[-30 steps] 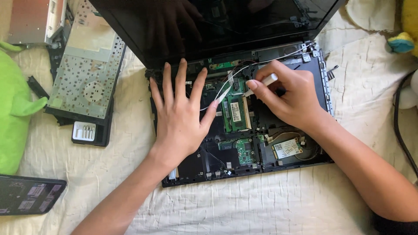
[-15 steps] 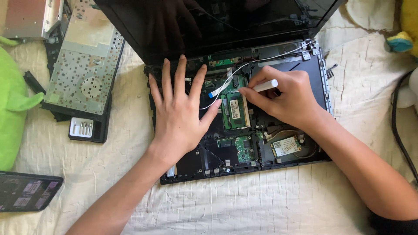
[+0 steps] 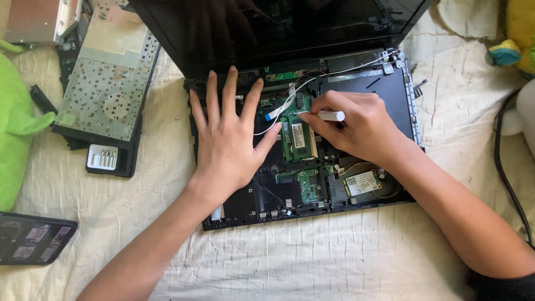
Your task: Connecting ribbon cables and internal components to a laptop motherboard during a repair process.
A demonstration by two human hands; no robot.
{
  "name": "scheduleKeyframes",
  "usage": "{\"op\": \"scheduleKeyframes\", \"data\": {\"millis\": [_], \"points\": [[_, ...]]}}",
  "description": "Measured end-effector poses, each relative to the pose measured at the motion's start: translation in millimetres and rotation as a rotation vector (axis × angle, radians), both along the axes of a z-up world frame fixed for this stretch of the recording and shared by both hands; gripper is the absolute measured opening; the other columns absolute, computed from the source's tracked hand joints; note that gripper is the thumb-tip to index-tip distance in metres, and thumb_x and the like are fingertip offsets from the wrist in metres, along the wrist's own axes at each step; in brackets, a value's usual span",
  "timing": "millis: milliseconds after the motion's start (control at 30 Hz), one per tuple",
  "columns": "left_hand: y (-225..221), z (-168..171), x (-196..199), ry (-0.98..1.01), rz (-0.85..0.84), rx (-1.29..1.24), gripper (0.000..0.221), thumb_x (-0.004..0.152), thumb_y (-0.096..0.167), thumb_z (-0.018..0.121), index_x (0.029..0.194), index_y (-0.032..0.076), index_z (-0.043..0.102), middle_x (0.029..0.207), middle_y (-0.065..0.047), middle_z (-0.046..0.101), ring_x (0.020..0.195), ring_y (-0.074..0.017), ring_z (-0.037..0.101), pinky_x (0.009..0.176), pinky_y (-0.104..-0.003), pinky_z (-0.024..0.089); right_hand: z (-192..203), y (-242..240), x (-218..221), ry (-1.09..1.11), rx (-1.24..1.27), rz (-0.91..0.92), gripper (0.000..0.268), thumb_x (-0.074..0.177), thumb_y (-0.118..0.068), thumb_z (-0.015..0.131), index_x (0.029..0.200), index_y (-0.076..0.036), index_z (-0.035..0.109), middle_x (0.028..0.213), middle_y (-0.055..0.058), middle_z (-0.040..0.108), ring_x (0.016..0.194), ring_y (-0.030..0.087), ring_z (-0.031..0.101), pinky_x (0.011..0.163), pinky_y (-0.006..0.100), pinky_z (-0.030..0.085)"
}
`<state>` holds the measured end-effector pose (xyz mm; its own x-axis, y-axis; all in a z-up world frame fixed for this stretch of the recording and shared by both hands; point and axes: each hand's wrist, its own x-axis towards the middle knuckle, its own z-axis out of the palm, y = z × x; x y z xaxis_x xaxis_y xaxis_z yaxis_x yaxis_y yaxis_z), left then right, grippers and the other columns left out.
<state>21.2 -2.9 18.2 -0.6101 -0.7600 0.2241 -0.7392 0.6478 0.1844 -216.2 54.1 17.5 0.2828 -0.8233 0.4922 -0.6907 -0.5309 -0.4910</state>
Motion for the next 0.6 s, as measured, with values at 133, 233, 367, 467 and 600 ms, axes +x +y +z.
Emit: {"op": "scheduleKeyframes", "data": {"millis": [133, 233, 367, 467, 600], "points": [[0.1, -0.3, 0.3, 0.000, -0.004, -0.017, 0.067, 0.103, 0.057, 0.054, 0.154, 0.013, 0.048, 0.161, -0.022, 0.034, 0.150, -0.0481, 0.025, 0.118, -0.071, 0.022, 1.6, 0.1, -2.1, -0.055, 0.066, -0.054, 0.020, 0.098, -0.013, 0.082, 0.092, -0.006, 0.065, 0.067, 0.001, 0.064, 0.053, 0.012, 0.055, 0.051, 0.025, 0.040], [0.3, -0.7, 0.2, 0.009, -0.007, -0.018, 0.066, 0.103, 0.056, 0.056, 0.153, 0.013, 0.050, 0.161, -0.023, 0.034, 0.150, -0.0481, 0.025, 0.118, -0.071, 0.021, 4.6, -0.8, -2.8, -0.128, 0.134, -0.051, 0.017, 0.098, -0.011, 0.081, 0.093, -0.004, 0.066, 0.077, 0.002, 0.070, 0.059, 0.011, 0.060, 0.056, 0.024, 0.044], [0.6, 0.1, 0.4, 0.009, -0.009, 0.000, 0.066, 0.103, 0.055, 0.056, 0.154, 0.012, 0.049, 0.161, -0.023, 0.032, 0.150, -0.0483, 0.024, 0.118, -0.071, 0.021, 5.8, -1.4, -2.3, -0.126, 0.122, -0.044, 0.018, 0.097, -0.010, 0.082, 0.093, -0.002, 0.066, 0.081, 0.004, 0.071, 0.060, 0.012, 0.060, 0.056, 0.024, 0.045], [0.6, 2.0, -0.3, 0.007, -0.002, -0.005, 0.067, 0.103, 0.056, 0.056, 0.153, 0.013, 0.049, 0.161, -0.023, 0.033, 0.150, -0.0485, 0.025, 0.118, -0.072, 0.020, 8.7, -1.7, -4.3, -0.145, 0.131, -0.076, 0.018, 0.098, -0.010, 0.082, 0.094, -0.001, 0.068, 0.084, 0.006, 0.072, 0.067, 0.013, 0.062, 0.062, 0.026, 0.047], [-0.4, -0.1, 0.1, -0.002, 0.002, -0.009, 0.068, 0.103, 0.058, 0.055, 0.155, 0.015, 0.048, 0.162, -0.022, 0.032, 0.151, -0.0477, 0.024, 0.120, -0.071, 0.019, 6.0, -0.9, -13.2, -0.129, 0.175, -0.214, 0.021, 0.110, -0.018, 0.067, 0.102, 0.001, 0.069, 0.074, 0.004, 0.063, 0.059, 0.013, 0.052, 0.056, 0.029, 0.036]]}}
